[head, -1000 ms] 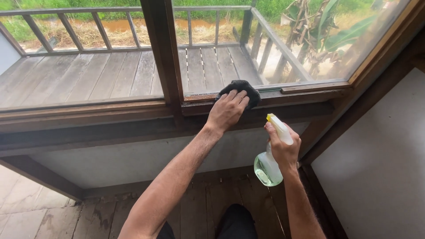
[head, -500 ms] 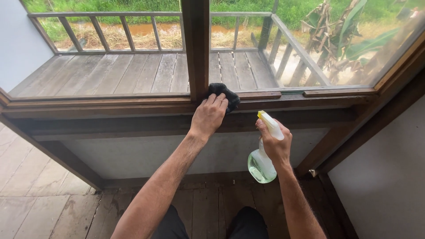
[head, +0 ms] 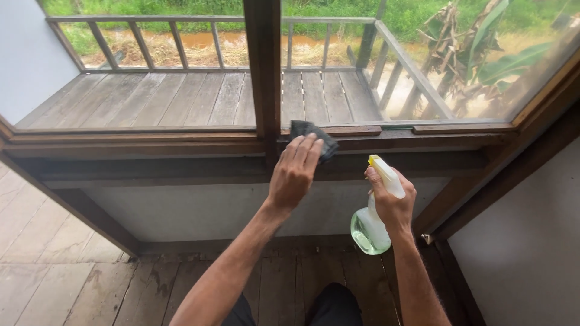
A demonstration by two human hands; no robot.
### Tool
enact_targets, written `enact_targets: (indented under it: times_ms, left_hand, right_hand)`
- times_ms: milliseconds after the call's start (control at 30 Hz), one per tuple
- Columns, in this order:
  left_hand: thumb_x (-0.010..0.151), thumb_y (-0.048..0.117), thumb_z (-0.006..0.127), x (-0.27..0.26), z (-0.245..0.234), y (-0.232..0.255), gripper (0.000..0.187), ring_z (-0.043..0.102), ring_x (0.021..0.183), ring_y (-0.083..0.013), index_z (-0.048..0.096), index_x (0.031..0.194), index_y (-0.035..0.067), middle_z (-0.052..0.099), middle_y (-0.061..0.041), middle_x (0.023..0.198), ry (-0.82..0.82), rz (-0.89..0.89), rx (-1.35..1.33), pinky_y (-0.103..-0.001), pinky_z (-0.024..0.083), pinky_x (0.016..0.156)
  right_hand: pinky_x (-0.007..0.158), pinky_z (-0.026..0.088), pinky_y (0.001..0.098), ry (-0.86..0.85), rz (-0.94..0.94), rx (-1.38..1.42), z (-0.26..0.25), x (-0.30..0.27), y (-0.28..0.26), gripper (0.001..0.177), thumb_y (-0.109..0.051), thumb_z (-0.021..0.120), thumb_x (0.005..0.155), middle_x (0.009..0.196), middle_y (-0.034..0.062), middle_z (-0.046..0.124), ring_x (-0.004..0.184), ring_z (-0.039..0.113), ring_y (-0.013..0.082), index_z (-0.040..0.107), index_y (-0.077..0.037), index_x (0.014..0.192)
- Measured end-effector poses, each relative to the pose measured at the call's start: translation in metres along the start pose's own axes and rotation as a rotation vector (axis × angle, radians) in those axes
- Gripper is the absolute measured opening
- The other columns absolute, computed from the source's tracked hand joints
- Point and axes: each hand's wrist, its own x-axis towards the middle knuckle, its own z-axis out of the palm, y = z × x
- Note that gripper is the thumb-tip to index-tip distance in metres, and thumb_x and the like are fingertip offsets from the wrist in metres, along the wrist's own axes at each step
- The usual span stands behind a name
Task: The person cleans the wooden window frame by spraying a cleaning solution from a bottle and wiping with a dark cloth. They repeatedly spray and wipe along the lower and side edges of the frame, occasionally folding the cloth, while kneeling on a wooden floor.
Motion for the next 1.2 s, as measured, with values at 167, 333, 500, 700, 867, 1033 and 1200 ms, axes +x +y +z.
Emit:
enact_targets:
  times_ms: [167, 333, 500, 700, 867, 1033, 1200]
  left_hand:
    - [0.101, 0.009, 0.056, 0.035, 0.054, 0.056, 0.030, 0.065, 0.118, -0.0290, 0.065, 0.129, 0.011, 0.068, -0.012, 0.126, -0.042, 0.095, -0.140, -0.038, 0.057, 0.094]
    - [0.102, 0.011, 0.044, 0.048, 0.114, 0.085, 0.035, 0.061, 0.118, -0.0282, 0.062, 0.131, 0.017, 0.067, -0.010, 0.125, -0.249, 0.145, -0.209, -0.039, 0.053, 0.087]
    - [0.102, 0.013, 0.039, 0.047, 0.128, 0.079, 0.030, 0.054, 0.107, -0.0245, 0.060, 0.123, 0.019, 0.064, -0.005, 0.122, -0.358, 0.087, -0.129, -0.037, 0.047, 0.079]
    - [0.099, 0.015, 0.043, 0.054, 0.102, 0.074, 0.023, 0.056, 0.099, -0.0296, 0.061, 0.113, 0.015, 0.065, -0.009, 0.107, -0.356, 0.011, -0.039, -0.041, 0.048, 0.072]
    - [0.100, 0.012, 0.043, 0.034, 0.072, 0.035, 0.026, 0.056, 0.100, -0.0283, 0.062, 0.117, 0.015, 0.067, -0.008, 0.110, -0.417, 0.001, 0.057, -0.039, 0.048, 0.073]
    - [0.101, 0.011, 0.045, 0.016, 0.026, -0.011, 0.026, 0.057, 0.103, -0.0291, 0.060, 0.123, 0.013, 0.067, -0.009, 0.115, -0.539, -0.053, 0.156, -0.039, 0.049, 0.075]
    - [0.103, 0.012, 0.046, 0.003, -0.012, -0.042, 0.032, 0.057, 0.109, -0.0269, 0.058, 0.132, 0.015, 0.068, -0.008, 0.126, -0.699, -0.111, 0.251, -0.038, 0.050, 0.078]
  right_hand:
    - [0.069, 0.059, 0.0406, 0.048, 0.018, -0.006, -0.013, 0.006, 0.019, 0.029, -0.032, 0.074, 0.100, 0.088, 0.0161, 0.074, 0.067, 0.069, 0.0242, 0.077, -0.005, 0.109]
    - [0.068, 0.058, 0.0409, 0.076, 0.088, -0.015, -0.036, 0.014, 0.038, 0.028, -0.031, 0.074, 0.100, 0.085, 0.0164, 0.073, 0.067, 0.068, 0.0238, 0.077, -0.004, 0.108]
    - [0.065, 0.057, 0.0396, 0.104, 0.111, -0.040, -0.043, 0.019, 0.041, 0.027, -0.032, 0.075, 0.099, 0.082, 0.0151, 0.074, 0.064, 0.069, 0.0243, 0.078, -0.007, 0.106]
    - [0.066, 0.056, 0.0399, 0.104, 0.151, -0.022, -0.038, 0.011, 0.026, 0.027, -0.034, 0.075, 0.097, 0.087, 0.0144, 0.076, 0.064, 0.069, 0.0234, 0.078, -0.008, 0.106]
    - [0.068, 0.057, 0.0406, 0.070, 0.136, -0.038, -0.029, 0.009, 0.024, 0.029, -0.035, 0.075, 0.098, 0.089, 0.0158, 0.076, 0.067, 0.070, 0.0256, 0.078, -0.008, 0.107]
    - [0.067, 0.057, 0.0381, 0.017, 0.149, 0.009, 0.000, 0.001, 0.008, 0.028, -0.036, 0.074, 0.099, 0.089, 0.0149, 0.076, 0.066, 0.069, 0.0246, 0.078, -0.009, 0.107]
    - [0.068, 0.057, 0.0388, -0.063, 0.133, 0.047, 0.037, -0.006, -0.001, 0.029, -0.035, 0.074, 0.097, 0.089, 0.0145, 0.076, 0.068, 0.069, 0.0245, 0.078, -0.008, 0.107]
